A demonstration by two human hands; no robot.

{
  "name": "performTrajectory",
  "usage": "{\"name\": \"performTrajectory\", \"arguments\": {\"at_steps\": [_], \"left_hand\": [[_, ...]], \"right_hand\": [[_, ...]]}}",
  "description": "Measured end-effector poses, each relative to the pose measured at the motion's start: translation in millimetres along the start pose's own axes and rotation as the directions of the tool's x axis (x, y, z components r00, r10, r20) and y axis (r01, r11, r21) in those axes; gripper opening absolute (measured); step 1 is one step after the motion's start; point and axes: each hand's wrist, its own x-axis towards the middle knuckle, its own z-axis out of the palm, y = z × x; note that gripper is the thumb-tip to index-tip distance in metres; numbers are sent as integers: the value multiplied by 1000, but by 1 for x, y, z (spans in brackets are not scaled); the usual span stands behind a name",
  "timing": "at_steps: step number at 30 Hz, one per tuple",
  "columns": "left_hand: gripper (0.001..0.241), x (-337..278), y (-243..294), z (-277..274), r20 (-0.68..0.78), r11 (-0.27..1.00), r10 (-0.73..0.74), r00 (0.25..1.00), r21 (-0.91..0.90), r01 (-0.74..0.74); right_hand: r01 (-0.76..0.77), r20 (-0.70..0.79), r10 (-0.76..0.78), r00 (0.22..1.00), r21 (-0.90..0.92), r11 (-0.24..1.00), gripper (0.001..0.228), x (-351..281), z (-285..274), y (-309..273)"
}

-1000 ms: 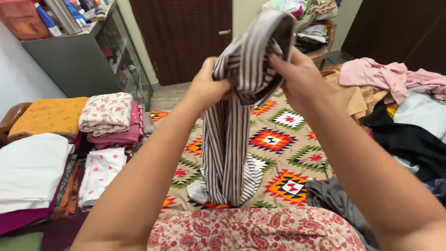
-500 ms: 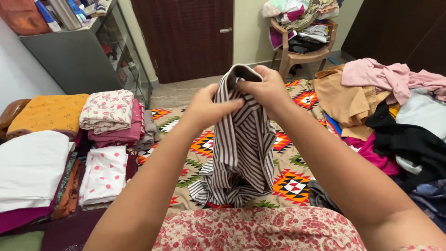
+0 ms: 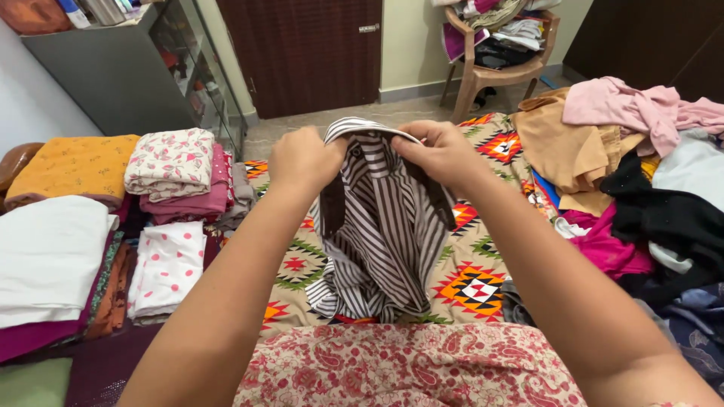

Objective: Folding items of clothing on a bed.

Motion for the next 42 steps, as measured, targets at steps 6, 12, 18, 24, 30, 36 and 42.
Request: {"name": "performTrajectory", "arguments": {"at_steps": [6,12,18,24,30,36,42], "left_hand": [[48,-1,-23,48,640,519,-106,761,-617,592],[40,-53,-1,36,592,271,200,781,-799,536],[64,-63,-19,48,332,490,122,936,-840,234],[44,-46,-40,35,420,320,23,907,-863,392],[33,23,-6,-37,383,107,246,891,-924,368],[24,121,3,-66,-14,165,574,819,-977,-133],[23,125,10,-78,-25,196,650,760,-960,-200]], "right_hand": [[323,-168,-427,889,-431,843,27,3,37,50],[127,-246,-94,965,123,984,28,9,61,71],[-87,135,20,991,516,852,29,-11,54,34],[-46,142,-15,990,421,906,42,-5,16,93],[-122,40,119,992,74,990,58,18,19,148],[87,53,-91,994,74,993,79,50,30,123],[114,289,-157,944,161,980,76,64,10,156]]}}
